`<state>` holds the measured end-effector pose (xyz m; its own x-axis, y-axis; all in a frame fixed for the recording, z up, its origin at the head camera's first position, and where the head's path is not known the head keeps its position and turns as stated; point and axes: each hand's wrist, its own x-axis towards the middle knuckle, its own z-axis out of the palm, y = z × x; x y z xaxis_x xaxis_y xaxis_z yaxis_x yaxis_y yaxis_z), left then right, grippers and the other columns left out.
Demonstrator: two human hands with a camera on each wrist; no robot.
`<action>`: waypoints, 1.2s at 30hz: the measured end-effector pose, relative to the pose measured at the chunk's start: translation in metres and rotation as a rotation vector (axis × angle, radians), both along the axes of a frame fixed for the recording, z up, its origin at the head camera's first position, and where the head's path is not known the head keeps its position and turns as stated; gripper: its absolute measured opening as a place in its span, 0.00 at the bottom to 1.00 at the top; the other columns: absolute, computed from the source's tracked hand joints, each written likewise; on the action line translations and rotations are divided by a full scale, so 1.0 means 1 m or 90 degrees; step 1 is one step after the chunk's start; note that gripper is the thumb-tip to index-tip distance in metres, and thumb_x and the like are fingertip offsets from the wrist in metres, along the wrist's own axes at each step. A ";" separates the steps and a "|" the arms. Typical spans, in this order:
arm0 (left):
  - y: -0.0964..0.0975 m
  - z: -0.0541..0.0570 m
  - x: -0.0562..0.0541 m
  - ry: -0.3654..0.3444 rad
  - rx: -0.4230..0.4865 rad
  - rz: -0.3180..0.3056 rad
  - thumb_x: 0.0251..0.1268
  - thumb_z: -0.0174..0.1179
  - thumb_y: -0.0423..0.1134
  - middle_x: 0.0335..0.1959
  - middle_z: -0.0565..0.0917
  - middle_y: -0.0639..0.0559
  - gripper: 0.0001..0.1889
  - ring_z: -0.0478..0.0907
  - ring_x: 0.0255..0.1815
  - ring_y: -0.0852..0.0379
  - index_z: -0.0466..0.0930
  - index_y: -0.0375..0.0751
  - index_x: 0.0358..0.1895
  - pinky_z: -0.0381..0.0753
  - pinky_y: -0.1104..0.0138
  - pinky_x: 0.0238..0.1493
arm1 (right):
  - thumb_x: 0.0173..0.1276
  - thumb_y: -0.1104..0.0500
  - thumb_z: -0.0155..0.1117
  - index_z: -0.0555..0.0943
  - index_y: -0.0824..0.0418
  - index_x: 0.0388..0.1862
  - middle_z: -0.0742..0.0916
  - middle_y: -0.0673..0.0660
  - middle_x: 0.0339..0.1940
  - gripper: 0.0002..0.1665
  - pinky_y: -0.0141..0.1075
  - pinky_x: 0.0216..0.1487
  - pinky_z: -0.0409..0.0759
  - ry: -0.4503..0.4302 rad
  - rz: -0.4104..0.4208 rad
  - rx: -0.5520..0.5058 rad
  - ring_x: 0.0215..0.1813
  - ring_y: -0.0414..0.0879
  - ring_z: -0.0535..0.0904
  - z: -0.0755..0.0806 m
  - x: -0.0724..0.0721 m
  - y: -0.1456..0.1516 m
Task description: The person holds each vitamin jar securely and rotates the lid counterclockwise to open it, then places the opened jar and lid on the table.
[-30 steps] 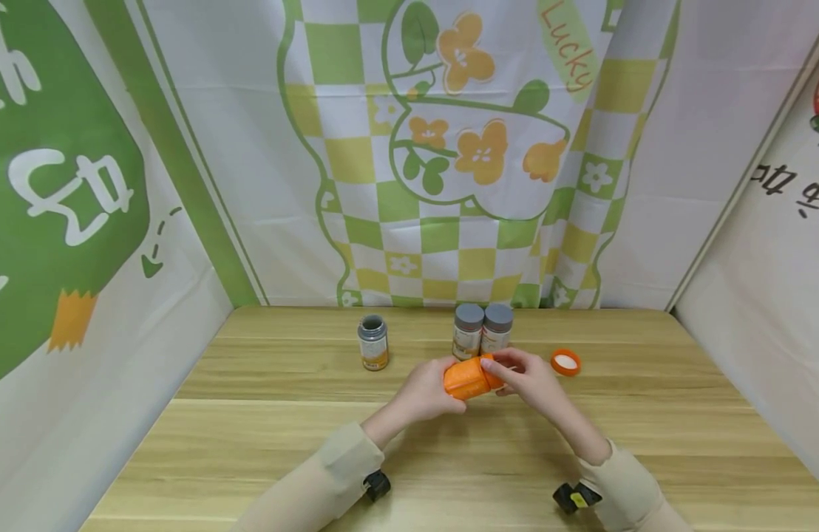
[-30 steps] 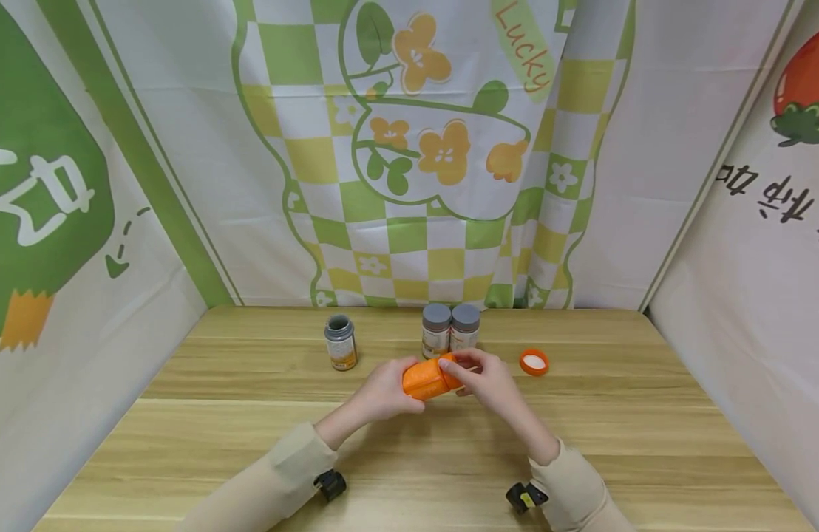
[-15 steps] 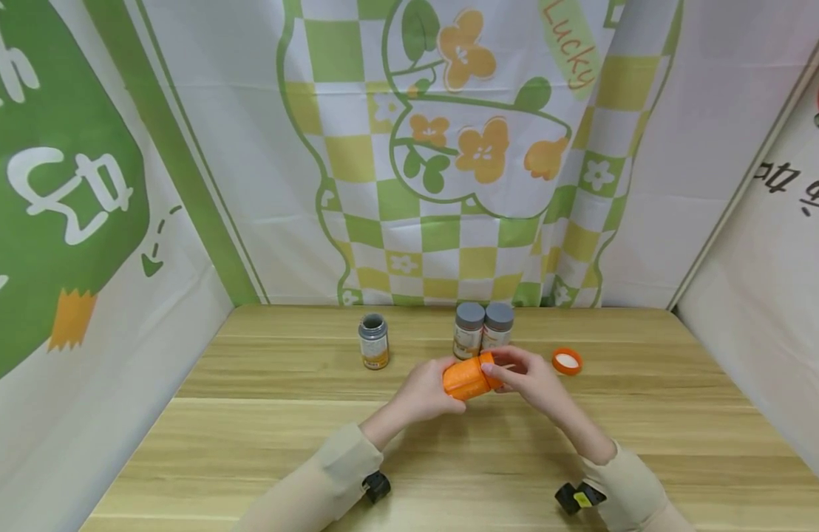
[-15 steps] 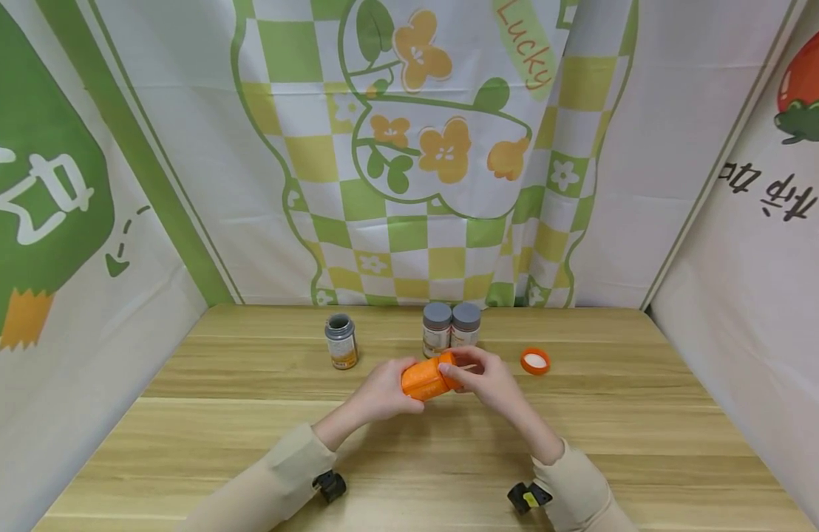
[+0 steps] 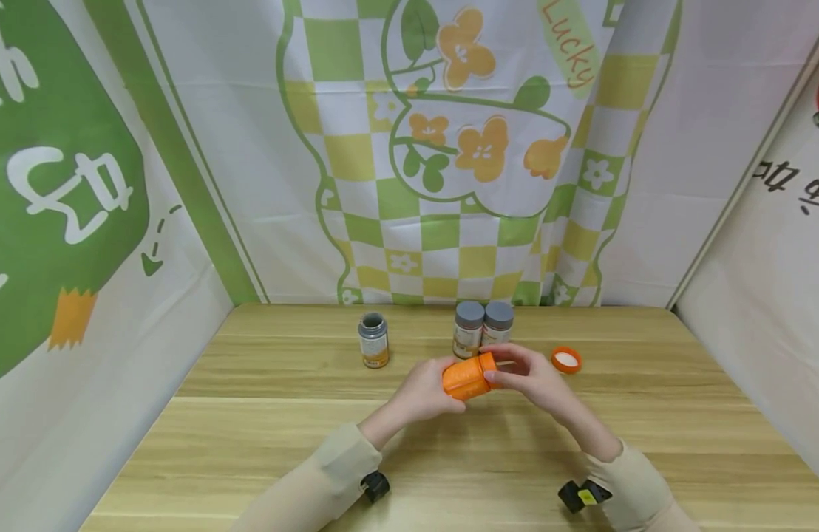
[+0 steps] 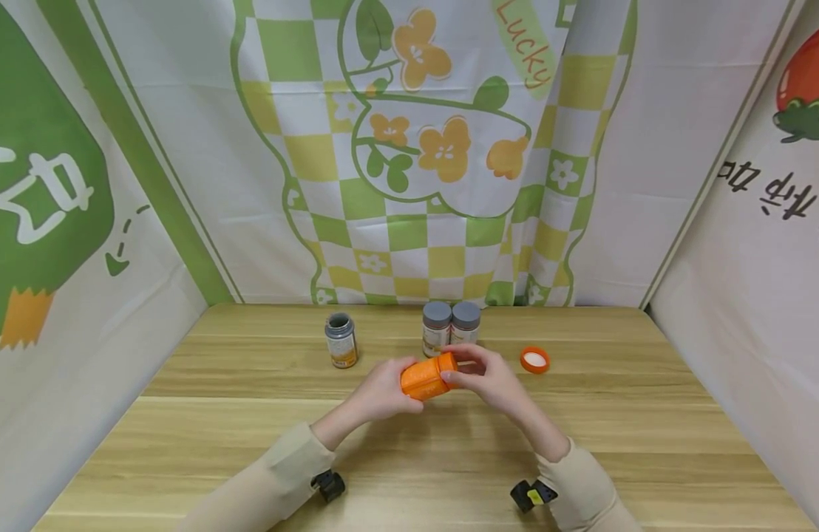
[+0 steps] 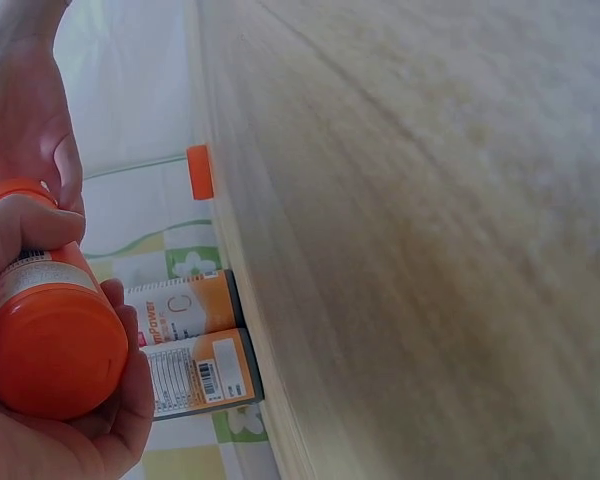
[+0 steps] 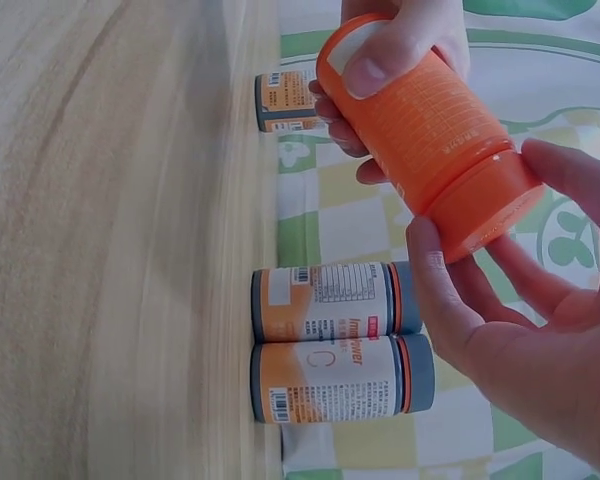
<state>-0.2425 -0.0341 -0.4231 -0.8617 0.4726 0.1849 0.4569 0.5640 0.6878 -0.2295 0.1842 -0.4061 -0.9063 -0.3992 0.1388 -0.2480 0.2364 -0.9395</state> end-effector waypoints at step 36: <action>0.001 -0.001 0.002 -0.014 0.027 -0.015 0.35 0.71 0.35 0.30 0.80 0.56 0.25 0.73 0.27 0.62 0.78 0.43 0.46 0.72 0.71 0.30 | 0.55 0.69 0.69 0.76 0.64 0.54 0.76 0.63 0.62 0.26 0.36 0.58 0.76 0.122 0.115 -0.032 0.64 0.41 0.72 0.002 0.001 0.010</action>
<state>-0.2407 -0.0334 -0.4238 -0.8542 0.4852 0.1869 0.4548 0.5231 0.7208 -0.2289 0.1945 -0.4037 -0.7760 -0.5402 0.3255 -0.4570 0.1258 -0.8805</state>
